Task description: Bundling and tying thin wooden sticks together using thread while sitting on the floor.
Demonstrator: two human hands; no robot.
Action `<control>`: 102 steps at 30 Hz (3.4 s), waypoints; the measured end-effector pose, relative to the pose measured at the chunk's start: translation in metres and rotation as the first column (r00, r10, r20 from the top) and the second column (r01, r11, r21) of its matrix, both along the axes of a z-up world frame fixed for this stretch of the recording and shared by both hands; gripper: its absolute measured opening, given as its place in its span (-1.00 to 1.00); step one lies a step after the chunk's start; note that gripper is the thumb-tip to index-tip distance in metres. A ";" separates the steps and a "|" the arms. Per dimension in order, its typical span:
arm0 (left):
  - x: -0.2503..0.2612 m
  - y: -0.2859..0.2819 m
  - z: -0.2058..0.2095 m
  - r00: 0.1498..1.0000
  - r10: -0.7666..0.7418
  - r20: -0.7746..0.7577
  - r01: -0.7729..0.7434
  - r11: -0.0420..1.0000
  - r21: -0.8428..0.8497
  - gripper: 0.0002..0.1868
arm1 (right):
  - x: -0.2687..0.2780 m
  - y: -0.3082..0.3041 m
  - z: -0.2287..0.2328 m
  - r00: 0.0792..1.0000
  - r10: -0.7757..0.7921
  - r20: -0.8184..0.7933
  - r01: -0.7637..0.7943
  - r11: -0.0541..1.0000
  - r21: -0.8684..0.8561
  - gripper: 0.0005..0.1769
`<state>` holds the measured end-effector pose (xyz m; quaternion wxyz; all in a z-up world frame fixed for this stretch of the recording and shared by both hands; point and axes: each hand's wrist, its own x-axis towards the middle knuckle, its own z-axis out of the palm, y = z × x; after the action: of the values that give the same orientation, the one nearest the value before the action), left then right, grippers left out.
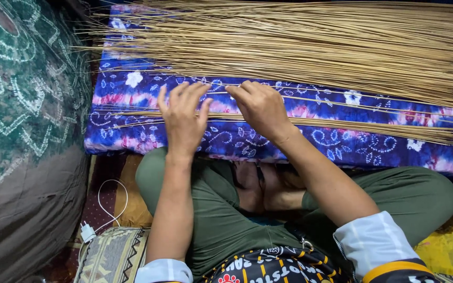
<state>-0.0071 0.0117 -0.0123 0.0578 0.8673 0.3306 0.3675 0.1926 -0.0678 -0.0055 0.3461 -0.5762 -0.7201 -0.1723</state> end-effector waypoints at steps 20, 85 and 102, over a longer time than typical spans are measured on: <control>-0.004 0.005 -0.011 0.992 0.109 0.068 -0.113 0.993 0.047 -0.87 | -0.011 0.002 -0.001 0.998 -0.062 0.021 0.060 0.996 0.065 -0.88; 0.017 0.000 -0.012 1.000 -0.011 -0.021 0.012 0.997 0.079 -0.85 | 0.053 -0.061 -0.006 0.987 -0.149 0.055 0.150 0.989 -0.009 -0.91; 0.032 -0.018 -0.010 0.995 -0.099 -0.022 0.100 0.995 0.028 -0.70 | 0.112 -0.113 -0.024 0.964 -0.261 0.042 0.262 0.965 -0.023 -0.83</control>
<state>0.0251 -0.0067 -0.0222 0.0601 0.8872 0.2821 0.3600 0.3043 -0.1810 -0.0300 0.2980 -0.6677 -0.6466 -0.2174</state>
